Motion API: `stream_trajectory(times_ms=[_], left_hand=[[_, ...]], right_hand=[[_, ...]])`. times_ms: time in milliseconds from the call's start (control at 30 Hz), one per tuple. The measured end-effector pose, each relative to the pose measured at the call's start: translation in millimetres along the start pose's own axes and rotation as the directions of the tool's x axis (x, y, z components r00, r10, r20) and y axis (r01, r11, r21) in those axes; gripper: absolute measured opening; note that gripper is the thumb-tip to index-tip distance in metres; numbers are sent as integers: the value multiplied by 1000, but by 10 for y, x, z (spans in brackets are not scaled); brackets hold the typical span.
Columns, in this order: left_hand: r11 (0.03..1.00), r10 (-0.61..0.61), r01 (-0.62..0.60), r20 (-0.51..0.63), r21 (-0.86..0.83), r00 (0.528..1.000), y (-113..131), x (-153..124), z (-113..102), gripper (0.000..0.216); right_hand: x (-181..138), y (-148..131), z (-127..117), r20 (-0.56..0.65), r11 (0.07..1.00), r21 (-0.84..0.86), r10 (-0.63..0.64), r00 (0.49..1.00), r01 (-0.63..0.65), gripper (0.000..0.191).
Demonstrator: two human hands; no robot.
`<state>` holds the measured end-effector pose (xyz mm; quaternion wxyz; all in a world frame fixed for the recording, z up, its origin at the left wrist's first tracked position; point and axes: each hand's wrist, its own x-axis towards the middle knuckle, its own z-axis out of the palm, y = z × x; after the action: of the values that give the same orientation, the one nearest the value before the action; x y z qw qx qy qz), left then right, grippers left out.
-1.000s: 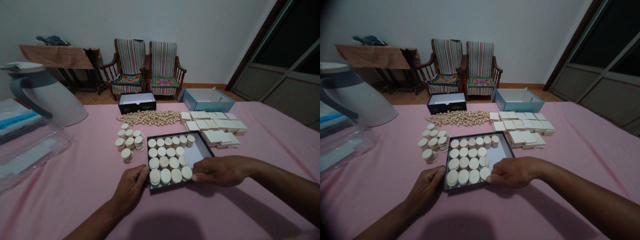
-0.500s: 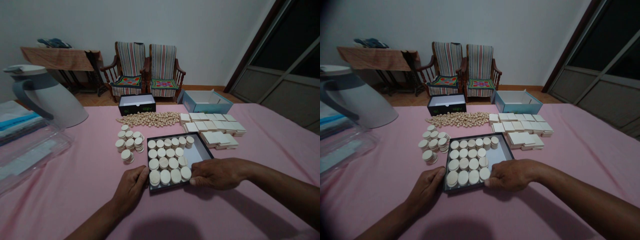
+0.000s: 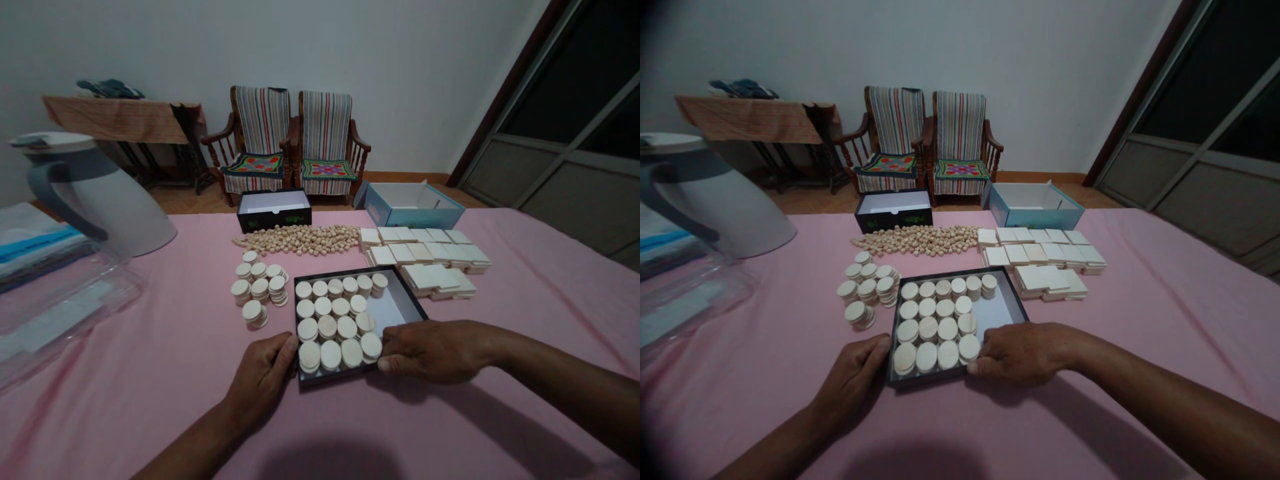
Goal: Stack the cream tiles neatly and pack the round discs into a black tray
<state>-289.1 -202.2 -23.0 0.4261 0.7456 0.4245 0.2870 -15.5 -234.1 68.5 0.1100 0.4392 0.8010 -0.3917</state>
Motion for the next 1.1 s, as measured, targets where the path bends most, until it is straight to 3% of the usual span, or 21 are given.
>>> stream_trajectory(times_ms=[500,667,833,1100], left_hand=[[1000,12,-12,0,-3,1000,2,-2,3,44],[1000,-3,3,13,-18,1000,-15,-6,1,44],[999,-13,14,24,-35,1000,-12,-4,-1,45],[999,-3,3,8,-34,1000,12,2,0,44]], right_hand=[[33,0,3,-85,997,36,74,994,-71,60],[34,15,-30,-137,980,46,200,970,-196,58],[104,43,-78,-271,947,-8,308,912,-322,31],[302,165,28,-276,953,-86,257,926,-290,22]])
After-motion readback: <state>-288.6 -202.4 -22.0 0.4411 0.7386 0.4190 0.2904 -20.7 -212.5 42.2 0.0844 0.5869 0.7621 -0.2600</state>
